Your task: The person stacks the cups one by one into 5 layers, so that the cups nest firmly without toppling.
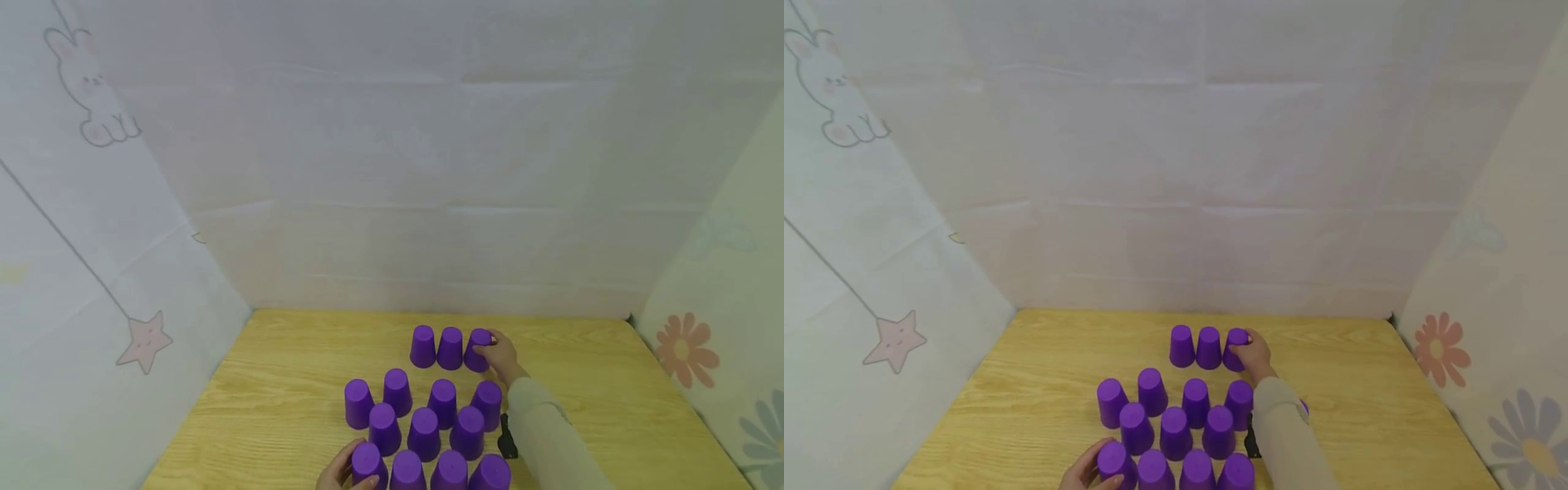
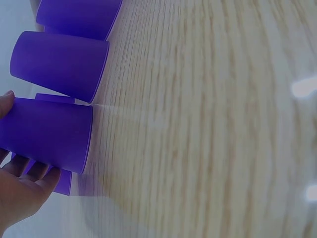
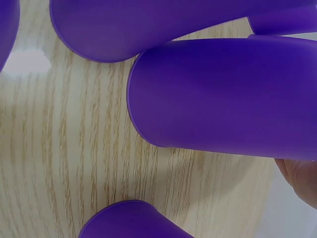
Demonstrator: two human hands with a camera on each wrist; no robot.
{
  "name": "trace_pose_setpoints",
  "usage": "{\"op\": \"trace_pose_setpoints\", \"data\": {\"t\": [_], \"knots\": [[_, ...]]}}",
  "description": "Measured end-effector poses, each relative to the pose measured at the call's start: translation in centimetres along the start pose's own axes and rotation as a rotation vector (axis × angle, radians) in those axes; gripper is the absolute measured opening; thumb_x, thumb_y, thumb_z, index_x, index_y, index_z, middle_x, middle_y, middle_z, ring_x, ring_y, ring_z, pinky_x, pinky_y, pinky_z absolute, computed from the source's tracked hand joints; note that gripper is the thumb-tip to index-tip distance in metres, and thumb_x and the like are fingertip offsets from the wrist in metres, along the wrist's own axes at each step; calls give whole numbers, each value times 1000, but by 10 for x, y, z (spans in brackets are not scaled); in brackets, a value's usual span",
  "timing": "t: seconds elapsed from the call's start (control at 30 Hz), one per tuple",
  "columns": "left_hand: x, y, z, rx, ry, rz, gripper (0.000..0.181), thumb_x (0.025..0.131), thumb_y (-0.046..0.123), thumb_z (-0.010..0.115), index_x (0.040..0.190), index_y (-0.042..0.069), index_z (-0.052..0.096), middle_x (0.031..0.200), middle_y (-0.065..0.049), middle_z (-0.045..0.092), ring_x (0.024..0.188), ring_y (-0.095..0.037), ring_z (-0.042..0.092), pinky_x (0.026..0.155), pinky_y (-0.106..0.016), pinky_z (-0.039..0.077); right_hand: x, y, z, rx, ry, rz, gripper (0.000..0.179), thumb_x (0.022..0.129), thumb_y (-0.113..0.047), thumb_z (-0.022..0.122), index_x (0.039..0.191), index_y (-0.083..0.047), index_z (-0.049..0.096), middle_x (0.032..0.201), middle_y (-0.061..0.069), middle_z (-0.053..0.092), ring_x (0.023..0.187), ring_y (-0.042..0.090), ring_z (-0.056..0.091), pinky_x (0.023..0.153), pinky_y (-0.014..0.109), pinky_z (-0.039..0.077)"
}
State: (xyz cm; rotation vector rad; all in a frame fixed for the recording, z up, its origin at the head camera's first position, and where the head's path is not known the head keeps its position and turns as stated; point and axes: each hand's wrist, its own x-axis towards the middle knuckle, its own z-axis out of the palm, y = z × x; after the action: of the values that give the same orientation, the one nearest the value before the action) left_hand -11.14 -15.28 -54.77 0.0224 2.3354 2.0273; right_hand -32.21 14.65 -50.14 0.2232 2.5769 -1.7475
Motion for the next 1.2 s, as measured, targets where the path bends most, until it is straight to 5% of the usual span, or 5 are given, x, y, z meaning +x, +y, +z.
{"op": "trace_pose_setpoints", "data": {"t": [0.33,0.7,1.2], "knots": [[1,-1,-2,-2,-8,-3,64,69,16,71,123,-2,43,115,-18,50,102,-32,47,86,-47,37,3,4,-3,14,0,-45,65,75,-19,67,126,3,34,110,29,45,97,40,47,80,48,41],[4,13,-9,7,5,22,62,69,13,71,122,-6,43,110,-17,54,95,-16,53,83,-34,40,-1,-11,-17,14,-48,-31,63,78,-9,61,129,6,27,124,35,29,108,47,35,83,48,40],[8,34,-17,68,25,45,61,71,16,70,122,-3,44,116,-22,48,101,-27,48,86,-46,37,-9,-15,-30,80,-104,-38,64,80,-11,60,132,2,25,129,31,26,112,44,32,86,46,38]]}}
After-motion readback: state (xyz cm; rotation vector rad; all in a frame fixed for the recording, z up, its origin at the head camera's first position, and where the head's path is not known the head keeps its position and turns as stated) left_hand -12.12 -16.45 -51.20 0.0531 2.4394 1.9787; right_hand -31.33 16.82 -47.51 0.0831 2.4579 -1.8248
